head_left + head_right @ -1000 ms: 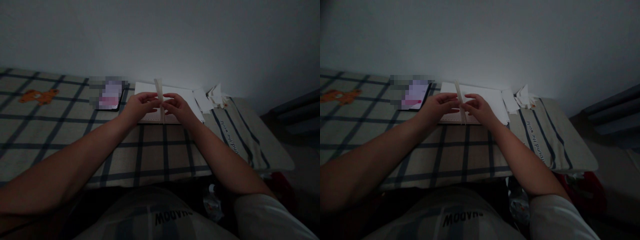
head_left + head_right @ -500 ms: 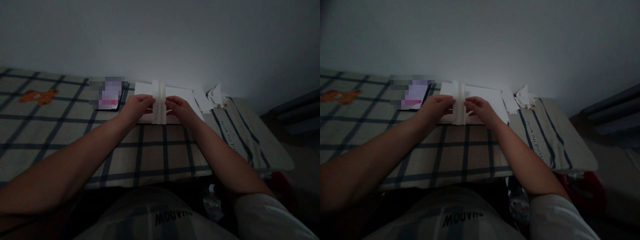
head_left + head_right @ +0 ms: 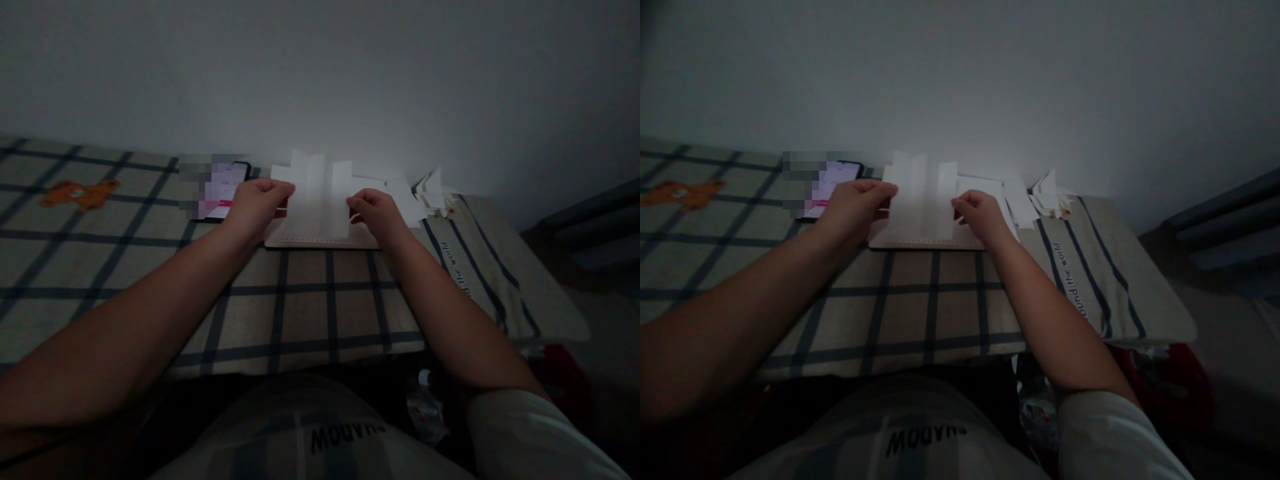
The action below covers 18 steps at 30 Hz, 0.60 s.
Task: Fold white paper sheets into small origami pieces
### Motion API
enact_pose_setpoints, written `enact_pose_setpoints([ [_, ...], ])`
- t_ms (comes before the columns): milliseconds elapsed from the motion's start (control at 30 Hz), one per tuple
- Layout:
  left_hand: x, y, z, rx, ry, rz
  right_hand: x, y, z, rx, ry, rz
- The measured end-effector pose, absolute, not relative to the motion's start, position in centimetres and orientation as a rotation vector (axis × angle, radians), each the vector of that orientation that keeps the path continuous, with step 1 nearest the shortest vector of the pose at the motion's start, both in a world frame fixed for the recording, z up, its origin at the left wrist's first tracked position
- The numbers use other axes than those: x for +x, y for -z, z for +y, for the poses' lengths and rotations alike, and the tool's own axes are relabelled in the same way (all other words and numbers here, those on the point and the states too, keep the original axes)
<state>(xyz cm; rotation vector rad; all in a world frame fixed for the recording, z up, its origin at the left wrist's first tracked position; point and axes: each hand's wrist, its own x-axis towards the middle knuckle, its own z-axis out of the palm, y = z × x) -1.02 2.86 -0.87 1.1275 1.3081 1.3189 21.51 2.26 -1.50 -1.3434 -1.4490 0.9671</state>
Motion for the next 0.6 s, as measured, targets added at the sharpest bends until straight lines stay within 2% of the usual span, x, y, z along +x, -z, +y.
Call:
enact_pose_setpoints([
  [167,-1.9,0.6,3.7,1.093,-1.353,1.31,23.0,1.5,3.0,-1.469,-0.713,-1.616],
  [333,-2.0,0.9,4.0,1.081,-1.349,1.367,23.4,1.6,3.3,-1.499,-0.633,-1.68],
  [600,-2.0,1.7,4.4,1.148,-1.356,1.3,23.2,2.1,3.5,-1.402,-0.886,-1.445],
])
